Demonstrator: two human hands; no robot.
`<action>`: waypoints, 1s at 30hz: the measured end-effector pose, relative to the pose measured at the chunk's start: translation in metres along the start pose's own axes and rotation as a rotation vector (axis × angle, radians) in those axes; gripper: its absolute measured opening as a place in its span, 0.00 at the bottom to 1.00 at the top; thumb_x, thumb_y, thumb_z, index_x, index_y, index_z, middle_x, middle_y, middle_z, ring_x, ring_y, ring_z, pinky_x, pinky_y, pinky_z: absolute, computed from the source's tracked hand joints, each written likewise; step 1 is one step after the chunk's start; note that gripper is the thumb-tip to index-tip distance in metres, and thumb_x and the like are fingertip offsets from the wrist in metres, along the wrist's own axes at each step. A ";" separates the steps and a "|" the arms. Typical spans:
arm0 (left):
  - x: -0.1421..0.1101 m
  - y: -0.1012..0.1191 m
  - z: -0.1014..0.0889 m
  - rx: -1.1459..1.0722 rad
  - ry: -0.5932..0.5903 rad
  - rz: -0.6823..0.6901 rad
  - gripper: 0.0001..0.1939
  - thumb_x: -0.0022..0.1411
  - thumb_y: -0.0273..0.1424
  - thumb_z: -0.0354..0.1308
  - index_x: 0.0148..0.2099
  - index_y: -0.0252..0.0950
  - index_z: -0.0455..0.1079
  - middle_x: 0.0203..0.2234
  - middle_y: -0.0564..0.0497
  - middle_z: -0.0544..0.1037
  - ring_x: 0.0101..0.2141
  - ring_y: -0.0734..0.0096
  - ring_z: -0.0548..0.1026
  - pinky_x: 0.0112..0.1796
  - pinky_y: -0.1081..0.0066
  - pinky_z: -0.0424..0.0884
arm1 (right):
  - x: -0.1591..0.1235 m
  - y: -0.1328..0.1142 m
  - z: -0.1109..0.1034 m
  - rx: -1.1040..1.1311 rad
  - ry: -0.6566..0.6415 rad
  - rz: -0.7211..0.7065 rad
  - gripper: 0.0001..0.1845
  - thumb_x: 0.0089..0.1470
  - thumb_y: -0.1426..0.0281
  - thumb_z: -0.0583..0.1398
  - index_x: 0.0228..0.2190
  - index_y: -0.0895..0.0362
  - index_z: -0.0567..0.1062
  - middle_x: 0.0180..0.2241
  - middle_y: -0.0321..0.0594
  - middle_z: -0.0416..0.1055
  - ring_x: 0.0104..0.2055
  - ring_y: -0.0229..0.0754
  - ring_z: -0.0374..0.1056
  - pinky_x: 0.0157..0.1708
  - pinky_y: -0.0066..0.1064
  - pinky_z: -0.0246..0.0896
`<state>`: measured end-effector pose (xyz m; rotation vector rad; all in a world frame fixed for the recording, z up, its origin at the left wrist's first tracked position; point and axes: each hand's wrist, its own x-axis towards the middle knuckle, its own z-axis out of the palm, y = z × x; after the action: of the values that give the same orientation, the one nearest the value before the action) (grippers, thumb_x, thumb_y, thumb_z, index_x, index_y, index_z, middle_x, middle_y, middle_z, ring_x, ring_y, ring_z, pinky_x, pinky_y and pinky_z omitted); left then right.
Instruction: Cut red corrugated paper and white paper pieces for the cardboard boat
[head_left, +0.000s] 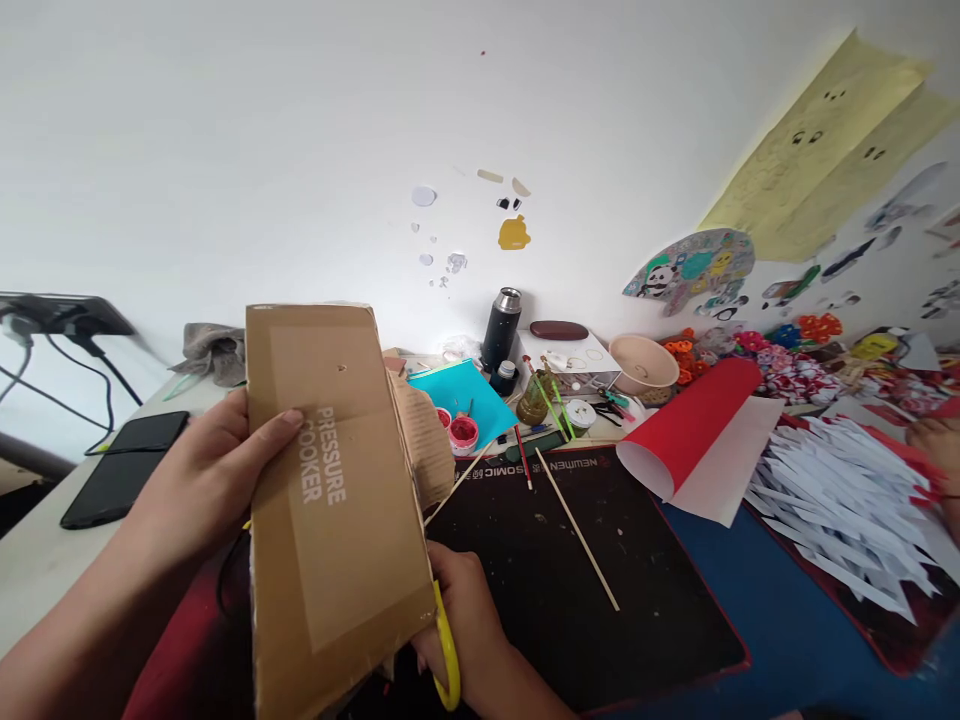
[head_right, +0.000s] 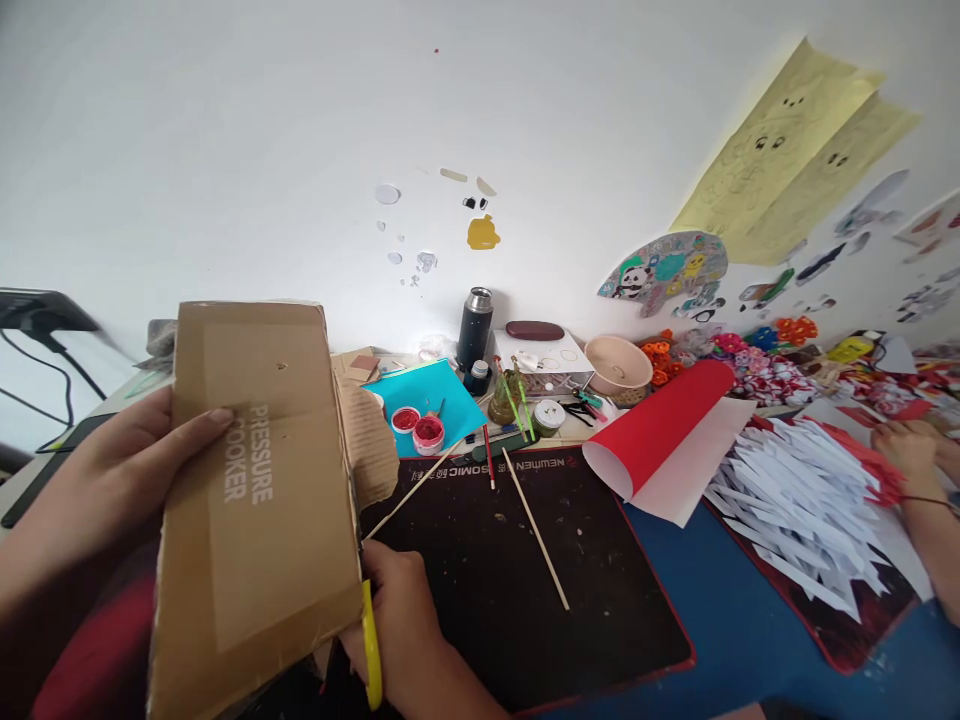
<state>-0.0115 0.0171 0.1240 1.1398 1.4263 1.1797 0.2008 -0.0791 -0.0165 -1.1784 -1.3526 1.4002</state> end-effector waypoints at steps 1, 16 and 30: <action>0.000 0.000 -0.001 0.005 0.000 0.016 0.35 0.51 0.52 0.78 0.54 0.38 0.77 0.38 0.46 0.89 0.28 0.62 0.83 0.25 0.71 0.80 | 0.000 0.001 -0.003 0.009 -0.001 0.010 0.07 0.50 0.69 0.66 0.33 0.55 0.82 0.21 0.30 0.69 0.19 0.36 0.63 0.19 0.24 0.56; 0.003 0.011 -0.003 0.003 0.008 0.038 0.32 0.57 0.50 0.76 0.58 0.40 0.77 0.39 0.47 0.88 0.27 0.64 0.83 0.25 0.72 0.80 | 0.013 -0.039 -0.025 0.013 -0.169 -0.043 0.20 0.51 0.59 0.77 0.43 0.55 0.84 0.36 0.40 0.84 0.43 0.51 0.80 0.43 0.33 0.74; 0.000 0.010 -0.002 -0.097 0.151 -0.096 0.30 0.50 0.51 0.78 0.51 0.42 0.79 0.32 0.49 0.87 0.23 0.60 0.82 0.21 0.68 0.78 | 0.012 -0.030 -0.017 -0.080 -0.048 -0.065 0.13 0.59 0.59 0.70 0.39 0.55 0.87 0.28 0.36 0.80 0.31 0.44 0.75 0.31 0.28 0.68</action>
<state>-0.0126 0.0183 0.1344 0.9213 1.5029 1.2743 0.2142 -0.0622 0.0130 -1.1485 -1.4800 1.3464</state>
